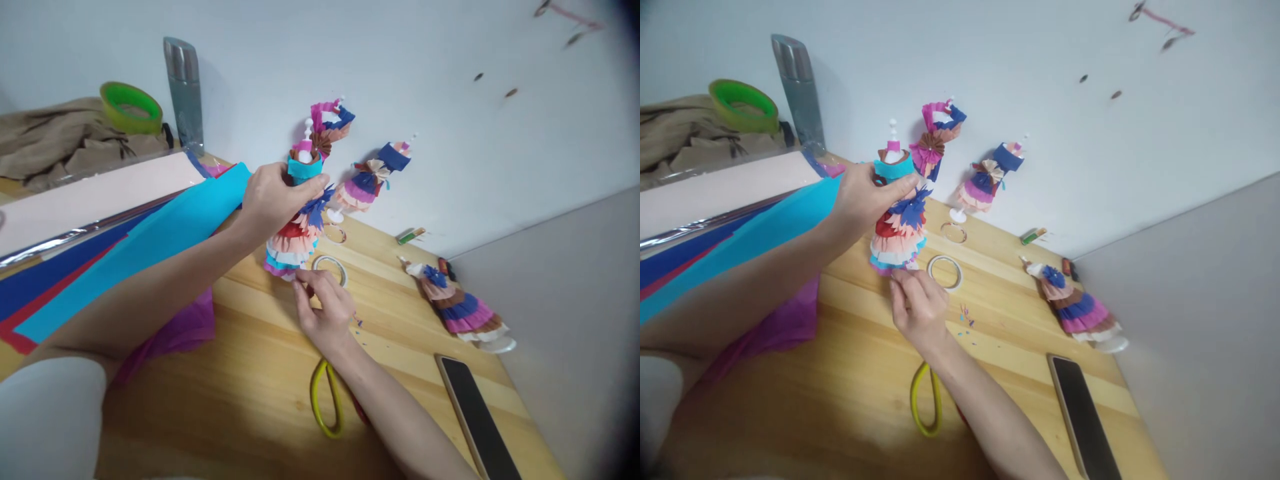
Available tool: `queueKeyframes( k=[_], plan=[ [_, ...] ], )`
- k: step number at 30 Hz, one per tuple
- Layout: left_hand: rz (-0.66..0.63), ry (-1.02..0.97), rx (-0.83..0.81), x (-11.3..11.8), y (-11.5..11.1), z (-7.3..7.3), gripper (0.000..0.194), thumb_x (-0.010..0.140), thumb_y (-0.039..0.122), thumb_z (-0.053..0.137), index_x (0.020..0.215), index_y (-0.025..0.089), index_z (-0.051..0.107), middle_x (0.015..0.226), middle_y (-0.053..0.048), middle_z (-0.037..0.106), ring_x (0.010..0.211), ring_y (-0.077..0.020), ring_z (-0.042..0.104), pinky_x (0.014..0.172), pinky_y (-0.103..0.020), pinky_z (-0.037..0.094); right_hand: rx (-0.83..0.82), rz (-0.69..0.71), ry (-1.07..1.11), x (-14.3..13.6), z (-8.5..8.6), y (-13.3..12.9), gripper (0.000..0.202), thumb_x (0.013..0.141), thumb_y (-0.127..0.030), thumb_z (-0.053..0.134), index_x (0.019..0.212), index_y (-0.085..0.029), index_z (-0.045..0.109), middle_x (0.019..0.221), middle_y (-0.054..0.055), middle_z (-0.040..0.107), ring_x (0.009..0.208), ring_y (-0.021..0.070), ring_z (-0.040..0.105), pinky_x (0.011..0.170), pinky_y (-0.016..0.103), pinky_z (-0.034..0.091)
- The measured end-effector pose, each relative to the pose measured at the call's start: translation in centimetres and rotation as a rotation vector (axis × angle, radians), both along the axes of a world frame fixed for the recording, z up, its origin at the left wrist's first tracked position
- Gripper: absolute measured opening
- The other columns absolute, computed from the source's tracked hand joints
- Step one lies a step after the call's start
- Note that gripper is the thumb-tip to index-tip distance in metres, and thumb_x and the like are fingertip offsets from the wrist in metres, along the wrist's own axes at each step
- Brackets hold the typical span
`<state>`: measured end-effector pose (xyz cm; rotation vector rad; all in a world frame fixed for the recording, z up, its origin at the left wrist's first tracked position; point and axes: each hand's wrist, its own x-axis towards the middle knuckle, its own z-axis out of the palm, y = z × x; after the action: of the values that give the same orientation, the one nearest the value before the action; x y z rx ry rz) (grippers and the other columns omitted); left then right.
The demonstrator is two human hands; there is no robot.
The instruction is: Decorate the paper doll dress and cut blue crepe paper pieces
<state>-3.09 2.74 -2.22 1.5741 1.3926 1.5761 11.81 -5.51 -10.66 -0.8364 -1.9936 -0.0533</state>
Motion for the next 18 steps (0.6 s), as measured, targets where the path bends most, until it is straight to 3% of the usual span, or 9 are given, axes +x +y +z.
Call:
queueKeyframes(
  k=[6,12,18],
  plan=[
    [0.024,-0.020,0.009,0.1,0.0,-0.3,0.027,0.072,0.046,0.067,0.071,0.019,0.062,0.067,-0.003,0.068,0.082,-0.0215,0.064,0.067,-0.029,0.049,-0.078,-0.103,0.063,-0.9,-0.5,0.4,0.017,0.087,-0.015,0.057,0.101,-0.018,0.065,0.071,0.002,0.069,0.054,0.0116,0.060,0.050,0.023,0.049],
    [0.030,-0.037,-0.030,0.0,0.6,-1.0,0.033,0.070,0.051,0.069,0.071,0.020,0.062,0.071,-0.006,0.069,0.086,-0.0254,0.064,0.072,-0.034,0.050,-0.010,-0.131,0.012,-1.3,-1.6,0.5,0.019,0.088,-0.013,0.057,0.104,-0.015,0.067,0.074,0.006,0.070,0.057,0.0121,0.061,0.051,0.022,0.049],
    [0.064,-0.060,-0.017,0.1,0.9,-1.4,0.037,0.070,0.053,0.070,0.085,0.020,0.062,0.085,-0.006,0.070,0.089,-0.0251,0.064,0.077,-0.037,0.050,0.053,-0.159,-0.011,-1.6,-2.3,1.0,0.021,0.087,-0.012,0.057,0.104,-0.015,0.068,0.076,0.007,0.070,0.061,0.0140,0.063,0.055,0.024,0.050]
  ],
)
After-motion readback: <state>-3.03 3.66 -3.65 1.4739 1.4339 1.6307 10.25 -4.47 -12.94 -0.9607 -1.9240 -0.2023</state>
